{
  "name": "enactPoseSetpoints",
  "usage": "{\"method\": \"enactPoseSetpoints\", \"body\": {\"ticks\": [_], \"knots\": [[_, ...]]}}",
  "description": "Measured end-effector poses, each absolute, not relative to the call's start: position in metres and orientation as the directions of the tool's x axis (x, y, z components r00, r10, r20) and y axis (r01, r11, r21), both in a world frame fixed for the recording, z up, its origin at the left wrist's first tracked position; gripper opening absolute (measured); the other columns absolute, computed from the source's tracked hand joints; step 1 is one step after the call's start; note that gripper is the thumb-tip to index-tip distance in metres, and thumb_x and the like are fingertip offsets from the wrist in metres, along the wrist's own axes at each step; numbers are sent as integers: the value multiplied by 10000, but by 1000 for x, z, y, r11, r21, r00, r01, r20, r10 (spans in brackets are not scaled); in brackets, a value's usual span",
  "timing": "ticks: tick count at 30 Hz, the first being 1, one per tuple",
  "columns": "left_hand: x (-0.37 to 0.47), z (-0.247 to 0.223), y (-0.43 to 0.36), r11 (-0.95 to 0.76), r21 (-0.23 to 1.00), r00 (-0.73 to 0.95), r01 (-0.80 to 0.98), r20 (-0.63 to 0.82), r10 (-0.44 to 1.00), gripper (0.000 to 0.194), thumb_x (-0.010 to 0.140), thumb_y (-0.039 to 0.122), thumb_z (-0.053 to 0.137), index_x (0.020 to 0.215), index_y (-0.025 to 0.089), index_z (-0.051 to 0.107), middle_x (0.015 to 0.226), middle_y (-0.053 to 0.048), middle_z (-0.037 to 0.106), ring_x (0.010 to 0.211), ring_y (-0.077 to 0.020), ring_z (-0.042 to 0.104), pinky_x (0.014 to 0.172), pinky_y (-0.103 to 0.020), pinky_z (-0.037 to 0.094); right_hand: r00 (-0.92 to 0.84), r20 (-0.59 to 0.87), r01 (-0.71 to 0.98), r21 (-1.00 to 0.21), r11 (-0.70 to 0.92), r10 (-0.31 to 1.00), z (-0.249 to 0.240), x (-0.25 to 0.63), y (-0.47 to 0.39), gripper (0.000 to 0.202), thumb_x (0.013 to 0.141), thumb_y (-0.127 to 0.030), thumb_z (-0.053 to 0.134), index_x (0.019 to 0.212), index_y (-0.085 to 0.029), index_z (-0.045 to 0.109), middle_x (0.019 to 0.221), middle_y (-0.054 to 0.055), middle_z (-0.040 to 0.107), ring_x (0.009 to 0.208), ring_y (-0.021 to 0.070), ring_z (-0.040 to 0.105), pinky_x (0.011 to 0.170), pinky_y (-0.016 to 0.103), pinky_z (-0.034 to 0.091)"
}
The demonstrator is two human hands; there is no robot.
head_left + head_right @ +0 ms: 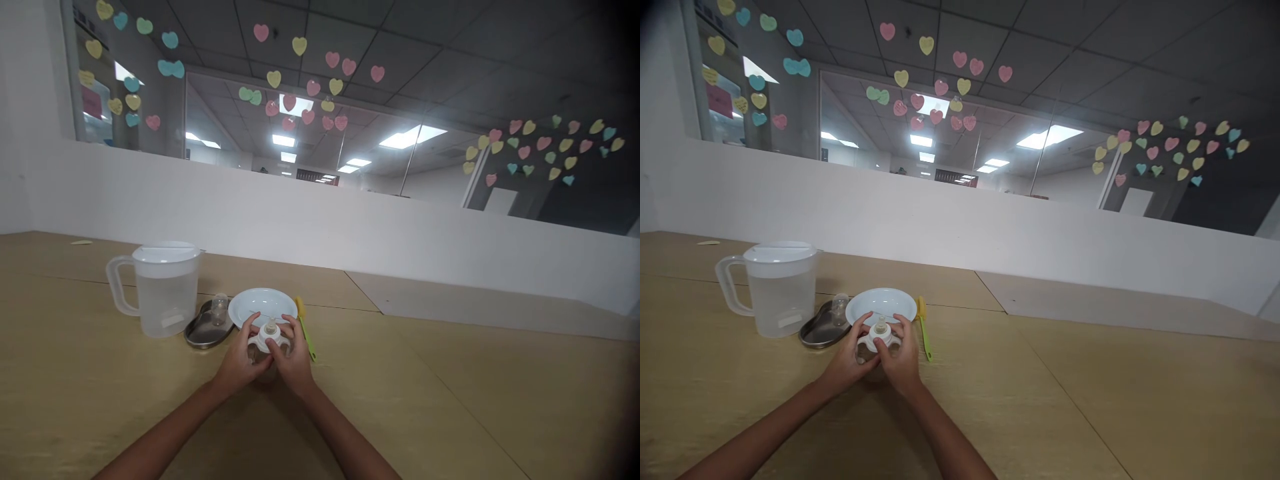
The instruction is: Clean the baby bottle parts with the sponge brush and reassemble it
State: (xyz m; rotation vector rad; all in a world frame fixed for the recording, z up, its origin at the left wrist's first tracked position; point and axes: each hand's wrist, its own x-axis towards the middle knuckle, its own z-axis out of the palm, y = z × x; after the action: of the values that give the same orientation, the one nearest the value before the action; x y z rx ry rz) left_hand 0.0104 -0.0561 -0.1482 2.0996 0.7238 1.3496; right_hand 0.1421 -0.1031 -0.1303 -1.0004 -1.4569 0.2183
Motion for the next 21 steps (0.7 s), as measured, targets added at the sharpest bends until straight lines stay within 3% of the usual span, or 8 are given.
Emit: {"method": "enactPoseSetpoints", "body": {"ticks": [5, 9, 11, 13, 16, 18, 21], "knots": [[5, -146, -53, -759, 614, 396, 216, 656, 643, 776, 753, 345, 596, 1370, 187, 154, 1047, -83, 549, 969, -210, 552, 878, -404, 437, 214, 677, 436, -711, 551, 704, -130, 141, -103, 420, 759, -298, 631, 1119, -199, 438, 1012, 75, 641, 964, 217, 601, 876, 365, 454], [-16, -135, -46, -920, 269, 559, 283, 733, 387, 776, 729, 473, 601, 1343, 135, 270, 1086, -136, 552, 959, -263, 526, 866, -439, 407, 188, 692, 446, -692, 568, 697, -131, 141, -102, 412, 783, -347, 623, 1123, -200, 441, 1037, 81, 627, 973, 222, 594, 864, 366, 459], [-27, -131, -41, -924, 191, 490, 330, 802, 341, 689, 762, 482, 553, 1305, 120, 331, 1058, -134, 562, 922, -255, 530, 838, -419, 414, 185, 703, 452, -681, 576, 686, -132, 140, -101, 393, 793, -353, 616, 1114, -200, 451, 1053, 83, 616, 984, 220, 588, 858, 361, 462], [-36, -129, -31, -860, 253, 296, 443, 864, 407, 523, 829, 422, 470, 1249, 121, 387, 1056, -126, 562, 921, -238, 535, 831, -390, 423, 184, 707, 456, -677, 578, 683, -133, 140, -101, 383, 798, -355, 613, 1112, -198, 458, 1065, 87, 606, 992, 220, 583, 845, 352, 469], [-44, -132, -6, -639, 404, 100, 655, 791, 603, 354, 886, 315, 368, 1181, 135, 445, 1099, -116, 562, 1002, -227, 530, 884, -374, 416, 184, 714, 469, -668, 578, 676, -134, 140, -100, 383, 801, -354, 614, 1115, -196, 462, 1065, 87, 601, 988, 219, 585, 840, 348, 472], [-47, -136, 15, -528, 415, 107, 741, 704, 703, 321, 887, 242, 332, 1156, 132, 469, 1129, -114, 567, 1047, -218, 528, 906, -360, 415, 182, 725, 475, -656, 586, 664, -134, 141, -100, 375, 800, -349, 615, 1109, -196, 469, 1067, 85, 597, 979, 216, 588, 839, 341, 475], [-48, -138, 45, -512, 364, 193, 778, 638, 746, 358, 823, 109, 355, 1157, 118, 485, 1156, -117, 575, 1069, -200, 537, 914, -327, 412, 164, 736, 470, -644, 604, 657, -135, 141, -100, 335, 806, -330, 603, 1093, -201, 488, 1056, 71, 598, 964, 205, 590, 830, 321, 480]]}}
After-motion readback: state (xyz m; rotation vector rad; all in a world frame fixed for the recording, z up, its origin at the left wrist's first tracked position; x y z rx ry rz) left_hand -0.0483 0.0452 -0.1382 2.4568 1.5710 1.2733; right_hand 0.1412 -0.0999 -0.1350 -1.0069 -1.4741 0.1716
